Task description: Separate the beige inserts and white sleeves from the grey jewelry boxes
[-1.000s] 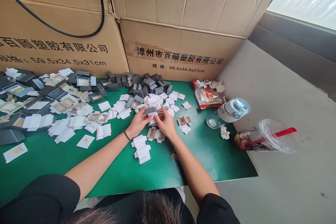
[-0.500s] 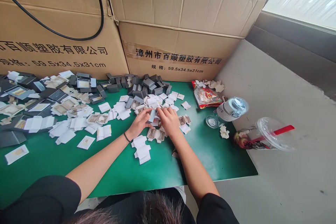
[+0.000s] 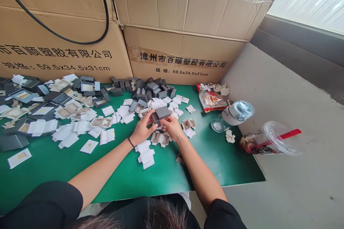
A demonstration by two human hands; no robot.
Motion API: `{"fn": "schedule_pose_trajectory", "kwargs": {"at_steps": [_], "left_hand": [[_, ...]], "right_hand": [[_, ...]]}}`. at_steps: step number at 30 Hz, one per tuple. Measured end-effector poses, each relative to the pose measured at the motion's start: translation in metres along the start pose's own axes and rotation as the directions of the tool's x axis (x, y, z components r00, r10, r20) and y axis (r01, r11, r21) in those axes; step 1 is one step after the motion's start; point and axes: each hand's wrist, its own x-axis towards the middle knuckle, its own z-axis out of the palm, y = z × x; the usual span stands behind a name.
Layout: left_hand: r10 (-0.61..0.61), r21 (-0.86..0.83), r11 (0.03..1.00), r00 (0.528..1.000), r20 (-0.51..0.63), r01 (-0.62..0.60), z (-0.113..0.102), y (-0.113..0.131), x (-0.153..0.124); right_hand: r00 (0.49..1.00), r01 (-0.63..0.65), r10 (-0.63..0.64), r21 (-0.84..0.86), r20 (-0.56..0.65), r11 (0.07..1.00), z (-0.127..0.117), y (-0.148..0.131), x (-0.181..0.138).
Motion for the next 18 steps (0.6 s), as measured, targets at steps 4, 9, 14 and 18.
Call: {"fn": "schedule_pose_trajectory", "kwargs": {"at_steps": [4,9,14,18], "left_hand": [[0.100,0.216,0.968,0.987,0.127,-0.126,-0.006,-0.001,0.001],[0.139,0.322,0.921,0.957,0.256,-0.220,-0.008,0.000,0.003],[0.209,0.360,0.884,0.942,0.264,-0.297,-0.006,-0.002,0.001],[0.213,0.392,0.876,0.954,0.210,-0.282,-0.007,-0.005,0.001]], "right_hand": [[0.994,-0.056,0.043,0.128,0.103,0.990,-0.011,0.001,0.004],[0.996,-0.064,0.057,0.118,0.067,0.991,-0.012,0.011,0.006],[0.999,0.001,-0.004,0.063,0.040,0.998,-0.009,0.014,0.007],[1.000,0.018,-0.018,0.038,0.010,0.999,-0.005,0.012,0.007]]}}
